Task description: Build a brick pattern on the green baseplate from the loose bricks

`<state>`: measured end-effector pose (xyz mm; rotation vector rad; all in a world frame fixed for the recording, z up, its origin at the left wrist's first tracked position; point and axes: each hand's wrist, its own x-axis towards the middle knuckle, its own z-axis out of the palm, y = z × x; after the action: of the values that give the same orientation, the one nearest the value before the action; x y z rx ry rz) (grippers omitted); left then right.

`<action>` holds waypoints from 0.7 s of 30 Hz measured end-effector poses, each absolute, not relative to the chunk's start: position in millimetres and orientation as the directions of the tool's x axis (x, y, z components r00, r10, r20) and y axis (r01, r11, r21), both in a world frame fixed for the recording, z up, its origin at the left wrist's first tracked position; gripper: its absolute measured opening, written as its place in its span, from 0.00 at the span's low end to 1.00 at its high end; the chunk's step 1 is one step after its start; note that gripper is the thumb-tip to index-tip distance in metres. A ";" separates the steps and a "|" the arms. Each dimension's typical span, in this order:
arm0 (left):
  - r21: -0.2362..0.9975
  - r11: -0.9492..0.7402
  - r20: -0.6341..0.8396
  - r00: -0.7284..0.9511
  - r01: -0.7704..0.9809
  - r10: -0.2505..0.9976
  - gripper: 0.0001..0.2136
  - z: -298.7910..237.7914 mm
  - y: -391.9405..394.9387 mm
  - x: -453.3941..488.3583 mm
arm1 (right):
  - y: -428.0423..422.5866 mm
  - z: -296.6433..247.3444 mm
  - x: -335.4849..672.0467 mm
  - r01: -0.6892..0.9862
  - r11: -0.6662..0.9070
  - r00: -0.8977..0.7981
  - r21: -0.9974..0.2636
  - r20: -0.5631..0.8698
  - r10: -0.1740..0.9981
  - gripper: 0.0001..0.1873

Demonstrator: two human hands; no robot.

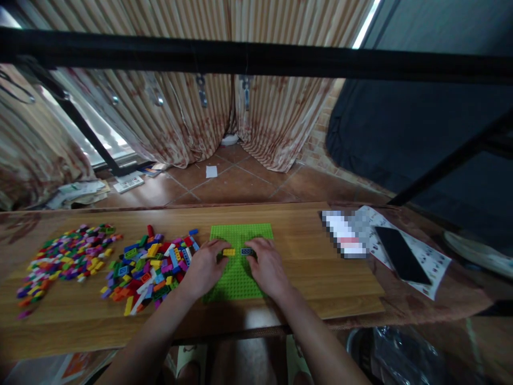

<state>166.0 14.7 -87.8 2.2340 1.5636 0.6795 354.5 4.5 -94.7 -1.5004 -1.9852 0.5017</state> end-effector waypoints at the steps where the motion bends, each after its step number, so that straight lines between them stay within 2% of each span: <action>1: 0.520 -0.344 0.194 0.283 0.782 0.939 0.13 -88.6 14.9 166.2 | 5.4 -95.1 352.5 0.748 0.292 -0.194 -0.596 0.224 0.955 0.15; 6: 0.511 -0.355 0.194 0.298 0.782 0.935 0.10 -90.1 16.0 167.1 | 11.0 -97.9 349.3 0.771 0.288 -0.196 -0.568 0.218 0.956 0.10; 21: 0.522 -0.344 0.179 0.294 0.781 0.939 0.10 -91.2 18.8 174.5 | 13.6 -95.4 347.5 0.759 0.267 -0.171 -0.594 0.213 0.962 0.10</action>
<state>174.5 18.8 -91.2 2.2329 1.5537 0.6604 347.5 13.6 -95.4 -1.5485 -1.9921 0.4812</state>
